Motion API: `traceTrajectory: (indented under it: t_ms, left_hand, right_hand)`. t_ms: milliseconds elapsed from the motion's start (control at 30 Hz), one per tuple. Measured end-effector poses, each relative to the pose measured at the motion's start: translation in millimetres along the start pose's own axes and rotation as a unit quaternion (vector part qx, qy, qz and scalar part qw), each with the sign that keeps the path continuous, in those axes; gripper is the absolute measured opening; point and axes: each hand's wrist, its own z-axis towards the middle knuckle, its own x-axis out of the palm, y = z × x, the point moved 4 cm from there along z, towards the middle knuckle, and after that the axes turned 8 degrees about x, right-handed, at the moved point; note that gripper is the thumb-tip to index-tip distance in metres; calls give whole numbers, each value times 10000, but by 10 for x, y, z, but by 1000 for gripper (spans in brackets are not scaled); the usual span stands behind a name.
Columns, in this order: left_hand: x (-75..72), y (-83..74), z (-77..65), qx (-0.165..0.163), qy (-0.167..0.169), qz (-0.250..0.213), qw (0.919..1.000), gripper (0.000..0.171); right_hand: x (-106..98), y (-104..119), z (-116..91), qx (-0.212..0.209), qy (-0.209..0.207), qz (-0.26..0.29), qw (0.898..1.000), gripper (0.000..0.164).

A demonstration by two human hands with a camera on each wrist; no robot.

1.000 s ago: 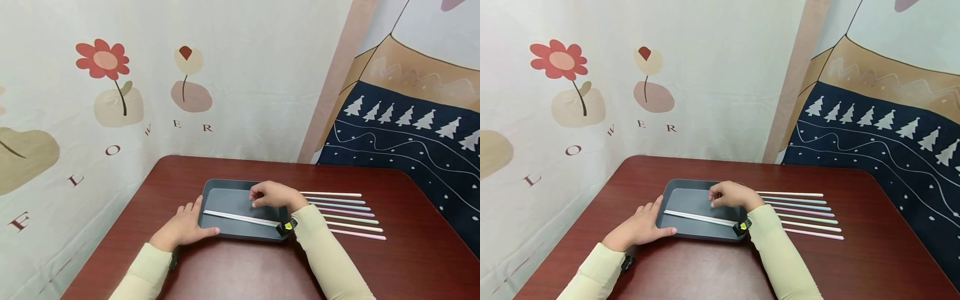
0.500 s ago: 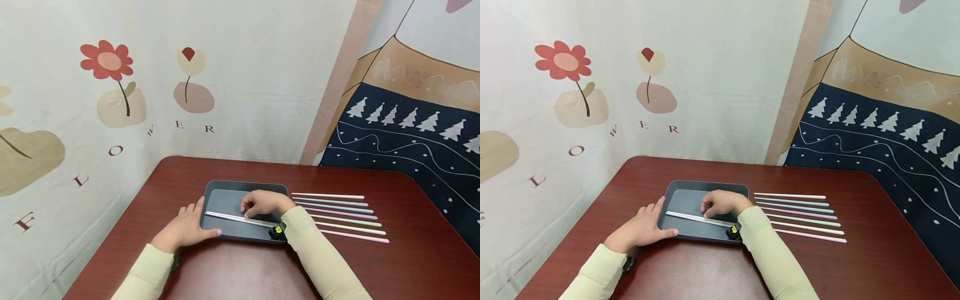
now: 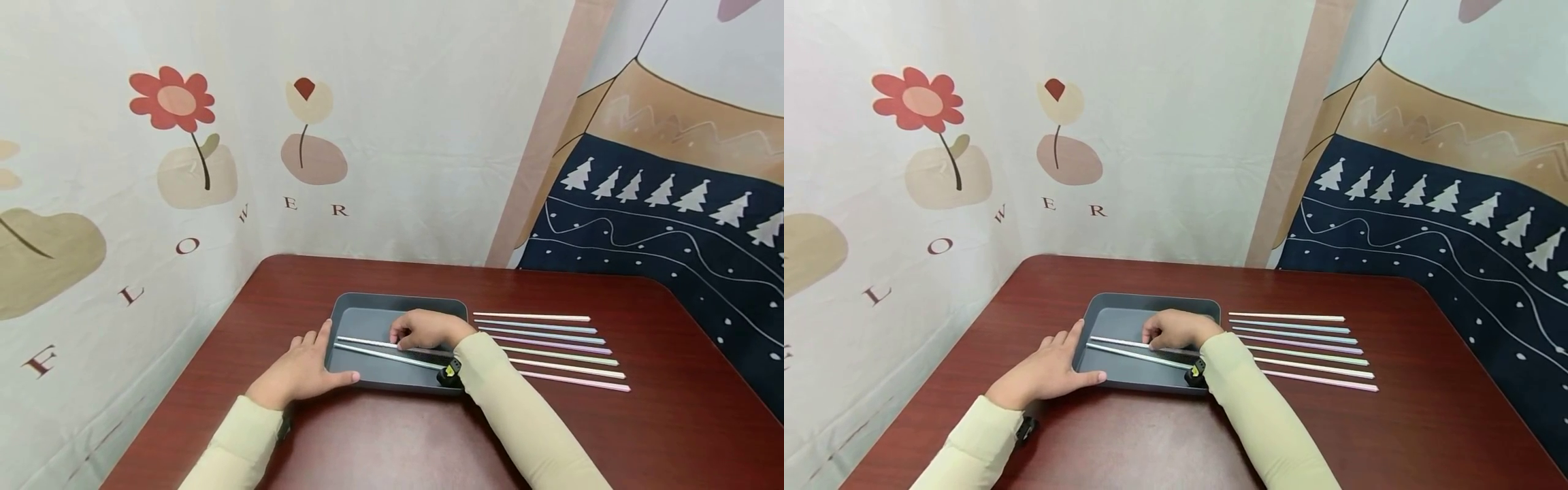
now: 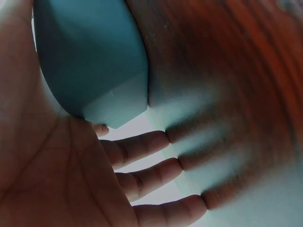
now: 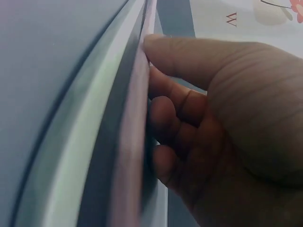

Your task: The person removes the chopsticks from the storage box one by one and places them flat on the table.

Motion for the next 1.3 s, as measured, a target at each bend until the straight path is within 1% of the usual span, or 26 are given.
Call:
traceTrajectory:
  t_ms: [133, 233, 333, 600, 800, 1000, 1100, 1200, 1300]
  left_hand:
    - [-5, -5, -1, 8, 13, 0, 10000, 127]
    - [-7, -10, -6, -4, 32, 9, 10000, 127]
    - [-16, -17, -9, -13, 34, 13, 10000, 128]
    - [-24, -29, -12, -2, 47, 7, 10000, 128]
    - [-16, -16, -1, 15, 68, 24, 10000, 129]
    - [0, -1, 16, 2, 64, 47, 10000, 129]
    - [8, -1, 22, 3, 58, 55, 10000, 129]
    - [11, 2, 29, 20, 46, 40, 10000, 128]
    - [13, 5, 28, 1, 60, 35, 10000, 128]
  right_hand:
    - [-3, -23, 8, 127, -177, -57, 9997, 15]
    - [-2, -24, 13, 151, -222, -87, 9996, 13]
    - [-6, -12, 9, 150, -233, -55, 9996, 12]
    - [-16, -16, 6, 121, -257, -88, 9996, 16]
    - [-26, -53, 5, 83, -169, 149, 9997, 16]
    - [-108, -13, -51, 160, -188, 360, 9990, 13]
    - [-157, 25, -86, 129, -214, 462, 9986, 10]
    - [-204, 55, -118, 86, -274, 466, 9985, 9]
    - [-248, 73, -152, 43, -345, 355, 9988, 10]
